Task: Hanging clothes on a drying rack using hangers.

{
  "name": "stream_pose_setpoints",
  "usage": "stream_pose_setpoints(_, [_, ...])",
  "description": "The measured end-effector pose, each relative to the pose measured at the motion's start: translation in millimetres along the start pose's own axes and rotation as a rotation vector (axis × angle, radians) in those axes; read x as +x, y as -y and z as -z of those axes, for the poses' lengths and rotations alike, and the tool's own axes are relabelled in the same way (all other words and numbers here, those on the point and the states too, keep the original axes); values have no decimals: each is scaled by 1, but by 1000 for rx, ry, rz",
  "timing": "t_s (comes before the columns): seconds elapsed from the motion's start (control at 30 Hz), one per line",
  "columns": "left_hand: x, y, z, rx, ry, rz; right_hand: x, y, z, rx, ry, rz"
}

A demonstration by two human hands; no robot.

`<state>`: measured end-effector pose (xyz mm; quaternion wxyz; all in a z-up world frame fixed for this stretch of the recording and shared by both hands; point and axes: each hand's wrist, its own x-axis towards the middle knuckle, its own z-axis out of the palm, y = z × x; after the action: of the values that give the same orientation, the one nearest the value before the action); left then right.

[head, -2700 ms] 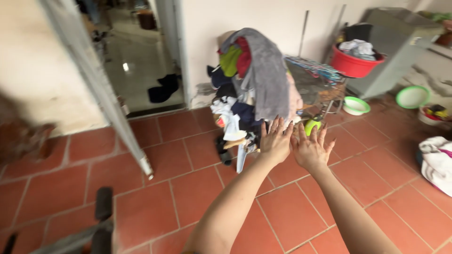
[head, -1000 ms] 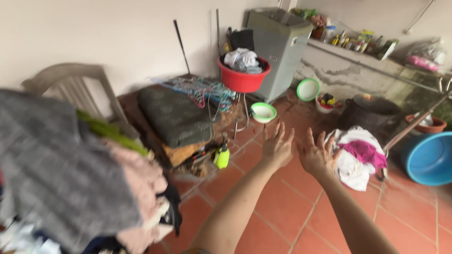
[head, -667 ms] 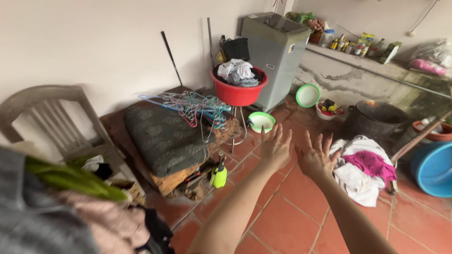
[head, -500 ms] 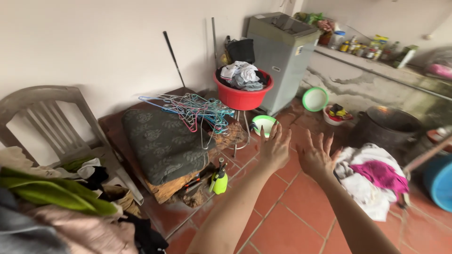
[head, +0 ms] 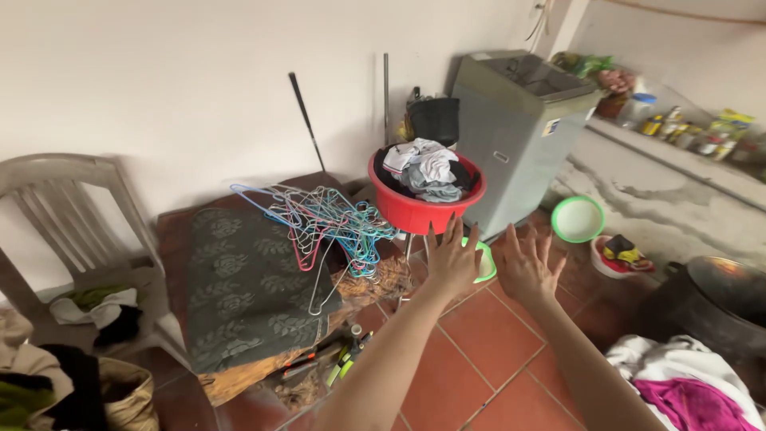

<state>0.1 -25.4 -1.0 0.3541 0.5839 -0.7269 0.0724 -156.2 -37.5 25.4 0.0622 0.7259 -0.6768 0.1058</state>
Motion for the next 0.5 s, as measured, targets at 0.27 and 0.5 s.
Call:
stream_pose_setpoints(0.27, [70,58,-54,9,-38,57,100,32,-26,20,2,75])
stream_pose_setpoints(0.5, [140,129,-96,134,-62,101,203,64,-59,-17,21,120])
